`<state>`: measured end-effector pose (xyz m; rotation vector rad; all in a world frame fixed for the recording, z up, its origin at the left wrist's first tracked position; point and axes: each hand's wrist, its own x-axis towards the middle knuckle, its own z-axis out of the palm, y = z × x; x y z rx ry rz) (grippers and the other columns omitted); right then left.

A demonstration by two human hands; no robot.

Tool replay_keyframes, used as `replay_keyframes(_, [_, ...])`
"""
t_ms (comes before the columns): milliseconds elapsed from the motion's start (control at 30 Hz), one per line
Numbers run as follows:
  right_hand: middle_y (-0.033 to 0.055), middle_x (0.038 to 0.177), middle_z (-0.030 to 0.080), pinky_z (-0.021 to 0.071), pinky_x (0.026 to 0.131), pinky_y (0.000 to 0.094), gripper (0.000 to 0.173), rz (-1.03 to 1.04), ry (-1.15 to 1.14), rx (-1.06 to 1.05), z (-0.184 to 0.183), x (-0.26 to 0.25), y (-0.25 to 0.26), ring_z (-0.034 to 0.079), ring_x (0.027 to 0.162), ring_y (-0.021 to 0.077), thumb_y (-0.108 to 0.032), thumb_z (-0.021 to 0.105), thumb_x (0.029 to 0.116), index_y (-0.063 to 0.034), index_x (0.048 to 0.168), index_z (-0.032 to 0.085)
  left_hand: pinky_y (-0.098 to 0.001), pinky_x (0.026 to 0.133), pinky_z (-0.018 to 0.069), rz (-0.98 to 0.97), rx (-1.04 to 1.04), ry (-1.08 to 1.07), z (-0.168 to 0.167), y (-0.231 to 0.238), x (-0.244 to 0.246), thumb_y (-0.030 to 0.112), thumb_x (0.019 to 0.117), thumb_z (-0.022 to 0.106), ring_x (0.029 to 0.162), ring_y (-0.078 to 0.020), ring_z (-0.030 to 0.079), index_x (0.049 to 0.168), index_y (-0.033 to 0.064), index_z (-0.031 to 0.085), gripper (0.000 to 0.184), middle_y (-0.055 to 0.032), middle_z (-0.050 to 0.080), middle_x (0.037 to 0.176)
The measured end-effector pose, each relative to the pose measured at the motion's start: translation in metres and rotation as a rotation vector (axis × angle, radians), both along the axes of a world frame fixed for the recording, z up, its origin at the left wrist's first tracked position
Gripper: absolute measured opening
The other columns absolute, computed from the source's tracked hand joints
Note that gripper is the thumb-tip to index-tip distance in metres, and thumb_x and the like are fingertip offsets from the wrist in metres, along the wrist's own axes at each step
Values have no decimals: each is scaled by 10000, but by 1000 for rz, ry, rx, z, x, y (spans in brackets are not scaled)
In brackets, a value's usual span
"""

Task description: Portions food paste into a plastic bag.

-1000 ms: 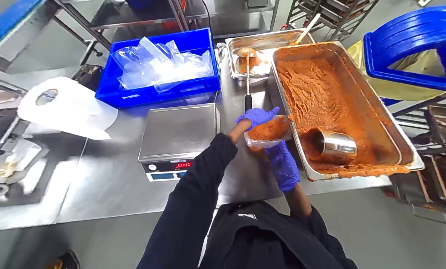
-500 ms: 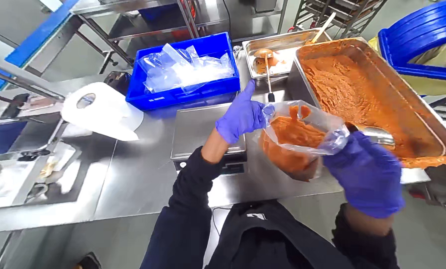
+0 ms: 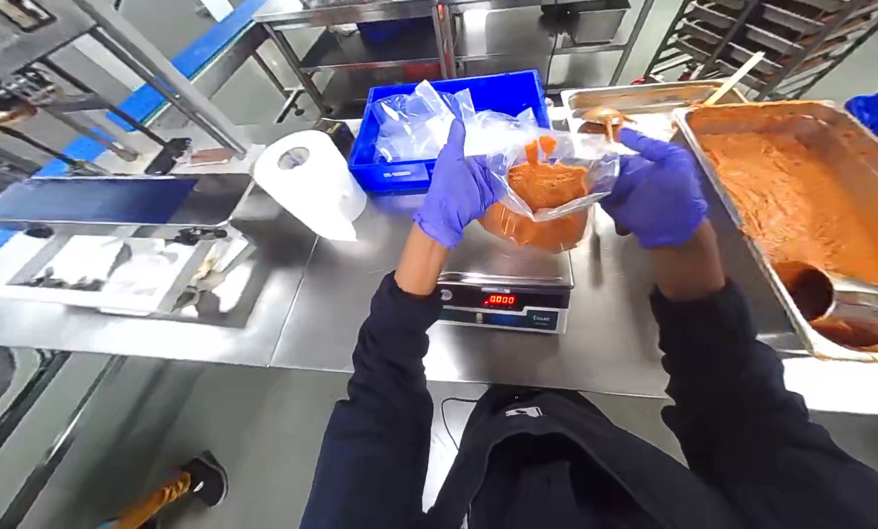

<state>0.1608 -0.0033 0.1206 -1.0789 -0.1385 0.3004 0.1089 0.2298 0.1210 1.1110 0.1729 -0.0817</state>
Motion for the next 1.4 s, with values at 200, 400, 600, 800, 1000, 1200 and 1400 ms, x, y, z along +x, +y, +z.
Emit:
replay_keyframes(200, [-49,921,690,563,727,239,232,-21,45,-181,-64,26,36,658,808,50,-276,435,1090,-155,1112,631,-275,676,556,45,-45,96,-59,24,29,646,1040,72,733,-113,643,1099,91,631,790,-49,679,865])
replay_keyframes(400, [-99,949,619,458,610,183,326,-120,61,-431,-83,23,7,548,703,-5,-431,398,1096,-204,1206,604,-392,825,526,108,289,188,-61,27,40,618,1045,4,947,-196,634,1260,23,601,870,-108,661,1061])
replay_keyframes(600, [-111,900,662,522,613,184,261,-261,103,-282,-123,8,-43,617,706,12,-308,387,1107,-213,1145,627,-369,875,525,210,302,166,-83,35,-13,659,1036,57,1079,-154,632,1331,178,594,779,-8,651,1248])
replay_keyframes(800, [-81,828,677,535,598,181,280,-391,187,-214,-164,-4,-94,630,676,25,-182,369,1101,-149,1071,646,-335,858,551,410,157,197,-115,39,-47,527,1073,-3,975,-151,668,1313,51,583,793,-58,688,1089])
replay_keyframes(1000, [-73,773,656,525,555,180,211,-477,312,-288,-200,-16,-123,608,620,22,-135,434,1081,-110,1045,640,-264,710,584,449,0,243,-158,33,-100,535,1058,-46,797,-110,694,1265,43,593,832,-21,729,913])
replay_keyframes(1200, [-8,919,663,524,628,192,186,-515,181,-477,-171,-23,-115,608,704,35,-84,552,1029,-9,1176,639,-236,669,586,462,-99,285,-192,25,-145,583,1049,6,762,-88,704,1162,84,679,845,-4,752,889])
replay_keyframes(1400, [-79,1113,699,546,954,255,197,-905,-587,-696,-84,-60,-234,652,1035,30,-108,664,960,-76,1155,659,-226,580,562,629,-65,328,-191,25,-146,586,1055,15,653,-79,679,1142,95,680,831,13,736,800])
